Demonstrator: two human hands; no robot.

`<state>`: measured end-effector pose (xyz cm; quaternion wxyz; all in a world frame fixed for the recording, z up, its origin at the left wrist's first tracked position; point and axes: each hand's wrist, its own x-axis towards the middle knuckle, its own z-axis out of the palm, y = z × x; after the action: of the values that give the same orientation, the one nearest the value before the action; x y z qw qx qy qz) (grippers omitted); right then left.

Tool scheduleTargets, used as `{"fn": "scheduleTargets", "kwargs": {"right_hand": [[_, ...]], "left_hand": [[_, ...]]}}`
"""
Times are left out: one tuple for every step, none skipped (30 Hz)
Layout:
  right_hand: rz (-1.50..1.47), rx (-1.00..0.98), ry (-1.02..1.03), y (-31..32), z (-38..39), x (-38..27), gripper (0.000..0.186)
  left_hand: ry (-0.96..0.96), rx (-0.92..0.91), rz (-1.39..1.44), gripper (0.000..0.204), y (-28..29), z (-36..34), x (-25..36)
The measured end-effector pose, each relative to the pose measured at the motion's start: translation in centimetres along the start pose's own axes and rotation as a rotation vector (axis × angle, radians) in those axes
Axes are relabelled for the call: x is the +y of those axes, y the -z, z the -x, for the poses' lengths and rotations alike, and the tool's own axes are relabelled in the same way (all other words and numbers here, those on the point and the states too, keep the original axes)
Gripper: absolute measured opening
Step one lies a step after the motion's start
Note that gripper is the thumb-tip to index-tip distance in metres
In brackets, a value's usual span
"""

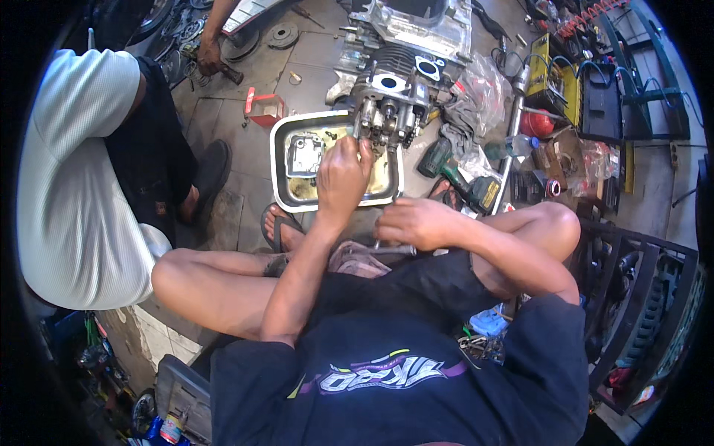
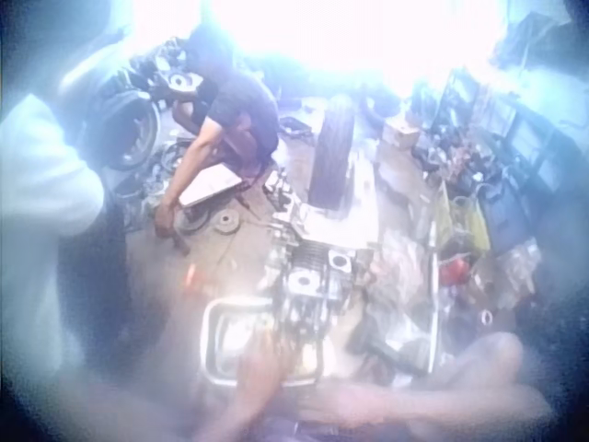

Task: The person uses a T-handle socket wrench to loosen and remove bolts from a motorcycle engine cylinder head, then uses their hands to manipulate small components within the engine assembly.

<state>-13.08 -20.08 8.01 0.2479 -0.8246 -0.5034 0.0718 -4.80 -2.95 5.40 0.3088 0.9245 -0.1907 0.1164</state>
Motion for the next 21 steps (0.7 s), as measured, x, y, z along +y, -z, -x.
{"fn": "scheduleTargets", "kwargs": {"right_hand": [[-0.056,-0.061,-0.122,-1.0,0.4,0.5,0.027],[-0.016,-0.117,-0.178,-1.8,0.9,1.0,0.019],[0.045,-0.103,-0.203,-3.4,1.4,1.9,0.019],[0.111,-0.089,-0.230,-5.2,2.1,3.0,0.020],[0.130,-0.097,-0.253,-6.4,2.6,4.1,0.020],[0.149,-0.108,-0.276,-7.5,3.0,5.0,0.020],[0.175,-0.114,-0.302,-8.1,3.3,5.6,0.021],[0.169,-0.123,-0.323,-8.6,3.7,5.9,0.021],[0.161,-0.131,-0.337,-9.1,3.8,6.1,0.021],[0.154,-0.139,-0.349,-9.6,3.8,6.3,0.022],[0.146,-0.190,-0.346,-10.3,3.4,6.5,0.023],[0.151,-0.172,-0.327,-11.5,3.6,7.3,0.023],[0.156,-0.156,-0.306,-13.1,4.0,8.1,0.024],[0.157,-0.139,-0.277,-14.2,4.0,8.6,0.025],[0.139,-0.168,-0.319,-14.7,3.5,8.4,0.027],[0.123,-0.177,-0.332,-14.9,3.3,8.7,0.027],[0.108,-0.187,-0.347,-15.0,3.1,9.0,0.027],[0.091,-0.197,-0.369,-15.4,3.3,9.2,0.027],[0.076,-0.159,-0.382,-15.9,3.2,9.4,0.025],[0.078,-0.170,-0.381,-16.2,3.5,9.6,0.024],[0.080,-0.184,-0.376,-15.9,3.5,9.6,0.023]], "left_hand": [[0.005,0.006,0.025,0.022,0.0,-0.2,-0.3],[0.077,-0.053,0.066,0.023,0.0,-0.2,-0.2],[0.114,-0.068,0.100,0.023,0.0,-0.1,-0.3],[0.146,-0.082,0.139,0.022,-0.1,0.0,-0.4],[0.148,-0.055,0.145,0.021,-0.1,0.1,-0.3],[0.150,-0.028,0.154,0.020,0.0,0.3,0.0],[0.145,0.002,0.164,0.019,0.0,0.2,0.1],[0.108,0.023,0.177,0.019,-0.3,0.2,0.0],[0.073,0.048,0.183,0.019,-0.6,0.4,-0.4],[0.040,0.073,0.189,0.020,-0.9,0.6,-0.8],[0.024,0.071,0.140,0.019,-1.2,0.8,-1.2],[0.026,0.056,0.130,0.019,-1.3,0.6,-1.0],[0.030,0.043,0.120,0.019,-1.3,0.4,-0.6],[0.038,0.031,0.103,0.019,-1.2,0.3,-0.4],[-0.012,0.077,0.077,0.018,-0.8,0.3,-0.3],[0.057,0.037,0.117,0.021,-0.7,0.1,0.0],[0.124,-0.003,0.158,0.026,-0.6,-0.1,0.4],[0.189,-0.047,0.206,0.031,-0.4,-0.2,0.6],[0.245,0.002,0.306,0.040,-1.2,0.0,0.1],[0.309,-0.042,0.413,0.042,-1.2,0.2,-0.3],[0.376,-0.084,0.519,0.043,-1.1,0.3,-0.7]]}}
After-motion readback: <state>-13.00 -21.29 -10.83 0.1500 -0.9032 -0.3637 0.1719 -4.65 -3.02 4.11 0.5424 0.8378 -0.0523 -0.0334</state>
